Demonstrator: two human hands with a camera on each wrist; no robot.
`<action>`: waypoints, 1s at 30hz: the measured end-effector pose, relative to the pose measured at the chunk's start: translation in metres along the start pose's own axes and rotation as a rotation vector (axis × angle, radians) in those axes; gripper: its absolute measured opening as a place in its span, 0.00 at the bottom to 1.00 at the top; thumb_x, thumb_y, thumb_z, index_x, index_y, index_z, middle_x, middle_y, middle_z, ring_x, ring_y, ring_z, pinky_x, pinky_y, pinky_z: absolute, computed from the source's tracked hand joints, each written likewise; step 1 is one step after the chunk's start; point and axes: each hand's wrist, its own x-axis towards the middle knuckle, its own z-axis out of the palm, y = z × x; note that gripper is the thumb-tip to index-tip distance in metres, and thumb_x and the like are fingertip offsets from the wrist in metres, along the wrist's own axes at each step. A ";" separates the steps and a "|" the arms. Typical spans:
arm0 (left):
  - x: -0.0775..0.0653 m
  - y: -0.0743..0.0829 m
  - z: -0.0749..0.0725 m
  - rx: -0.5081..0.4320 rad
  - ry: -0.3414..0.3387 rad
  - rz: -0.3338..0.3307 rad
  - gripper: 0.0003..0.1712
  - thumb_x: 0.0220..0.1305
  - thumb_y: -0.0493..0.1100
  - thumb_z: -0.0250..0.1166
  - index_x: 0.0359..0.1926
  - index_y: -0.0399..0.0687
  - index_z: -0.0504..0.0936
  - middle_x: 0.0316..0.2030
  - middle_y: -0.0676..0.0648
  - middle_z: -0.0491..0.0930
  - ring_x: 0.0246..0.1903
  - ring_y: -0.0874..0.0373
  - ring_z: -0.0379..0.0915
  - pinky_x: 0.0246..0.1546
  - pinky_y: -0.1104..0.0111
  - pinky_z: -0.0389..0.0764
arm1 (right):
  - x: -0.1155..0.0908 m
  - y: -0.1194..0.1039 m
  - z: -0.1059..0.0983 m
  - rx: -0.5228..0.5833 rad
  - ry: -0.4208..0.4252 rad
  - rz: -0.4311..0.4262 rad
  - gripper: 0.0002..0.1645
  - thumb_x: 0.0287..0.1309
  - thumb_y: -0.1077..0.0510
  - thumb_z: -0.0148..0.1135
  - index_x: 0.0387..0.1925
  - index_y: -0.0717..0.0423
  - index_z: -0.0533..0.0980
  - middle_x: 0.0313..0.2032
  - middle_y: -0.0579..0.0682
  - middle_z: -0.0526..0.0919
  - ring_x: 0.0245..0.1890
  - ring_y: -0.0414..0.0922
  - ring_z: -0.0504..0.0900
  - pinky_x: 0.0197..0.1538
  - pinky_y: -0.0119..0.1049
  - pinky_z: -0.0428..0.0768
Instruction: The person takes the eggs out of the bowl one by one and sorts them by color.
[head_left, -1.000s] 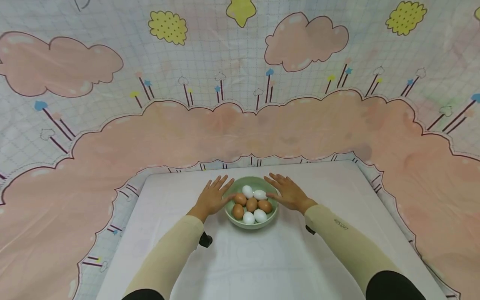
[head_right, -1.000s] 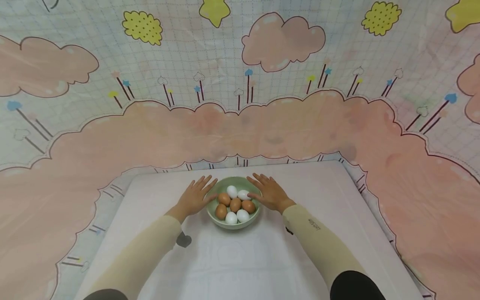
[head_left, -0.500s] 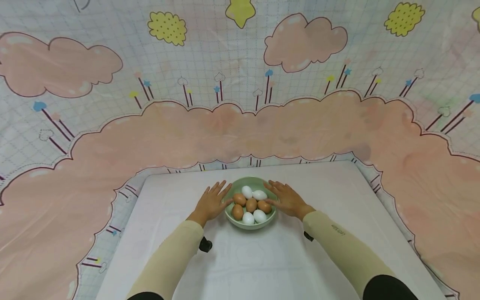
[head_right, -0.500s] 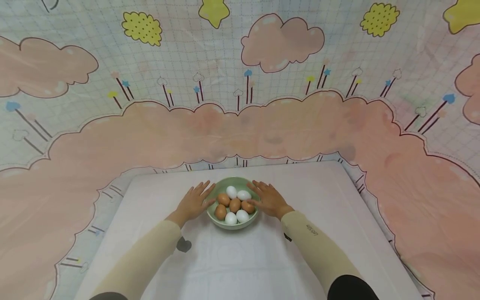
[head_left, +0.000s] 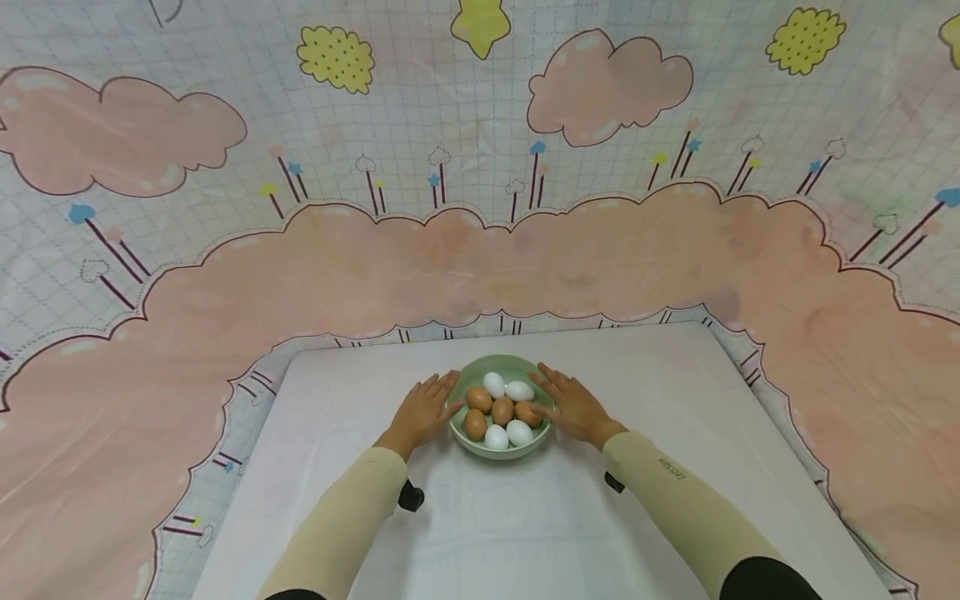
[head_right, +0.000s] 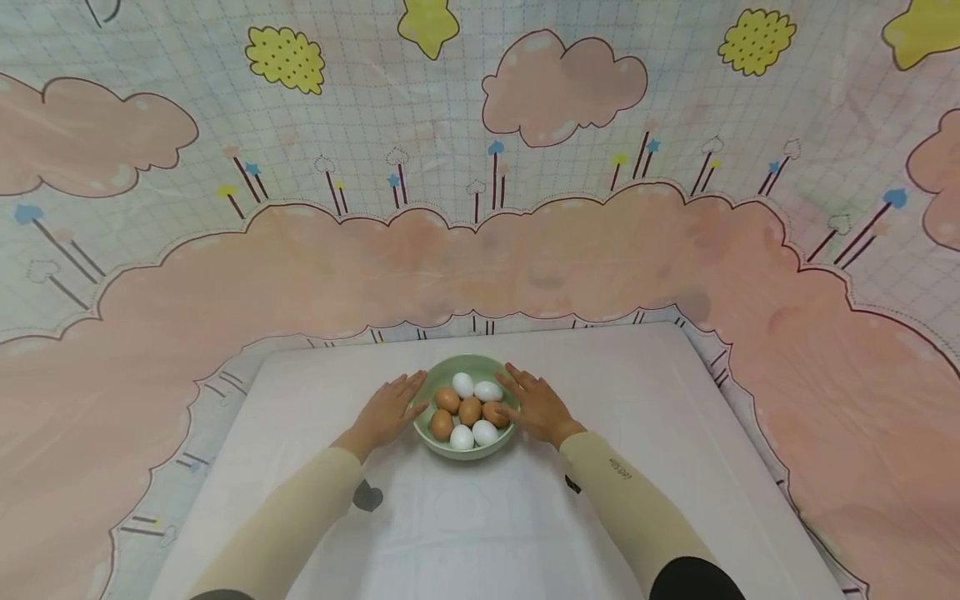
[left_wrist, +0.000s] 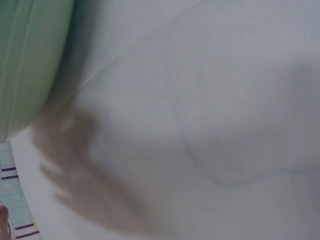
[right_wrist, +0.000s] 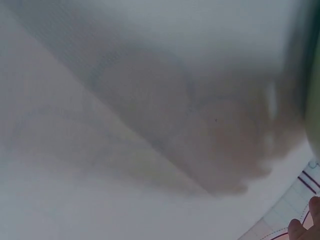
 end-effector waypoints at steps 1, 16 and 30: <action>0.000 0.000 0.001 -0.007 0.004 0.002 0.36 0.67 0.61 0.40 0.70 0.52 0.46 0.67 0.50 0.50 0.64 0.48 0.47 0.62 0.51 0.50 | 0.000 0.000 0.001 0.000 0.004 0.002 0.40 0.59 0.35 0.45 0.68 0.46 0.52 0.68 0.49 0.47 0.64 0.53 0.53 0.62 0.56 0.52; -0.005 0.007 0.008 -0.356 0.051 -0.089 0.35 0.67 0.55 0.47 0.70 0.51 0.47 0.64 0.42 0.57 0.60 0.45 0.56 0.59 0.52 0.58 | -0.005 -0.005 0.003 0.105 0.016 0.075 0.41 0.61 0.39 0.47 0.69 0.51 0.48 0.69 0.48 0.45 0.66 0.49 0.50 0.64 0.49 0.53; -0.004 0.011 0.019 -0.958 0.079 -0.318 0.34 0.63 0.48 0.57 0.68 0.58 0.55 0.59 0.38 0.60 0.54 0.39 0.60 0.24 0.63 0.81 | -0.006 -0.007 0.011 0.361 0.034 0.247 0.42 0.59 0.40 0.52 0.69 0.45 0.48 0.66 0.51 0.54 0.65 0.52 0.53 0.63 0.51 0.54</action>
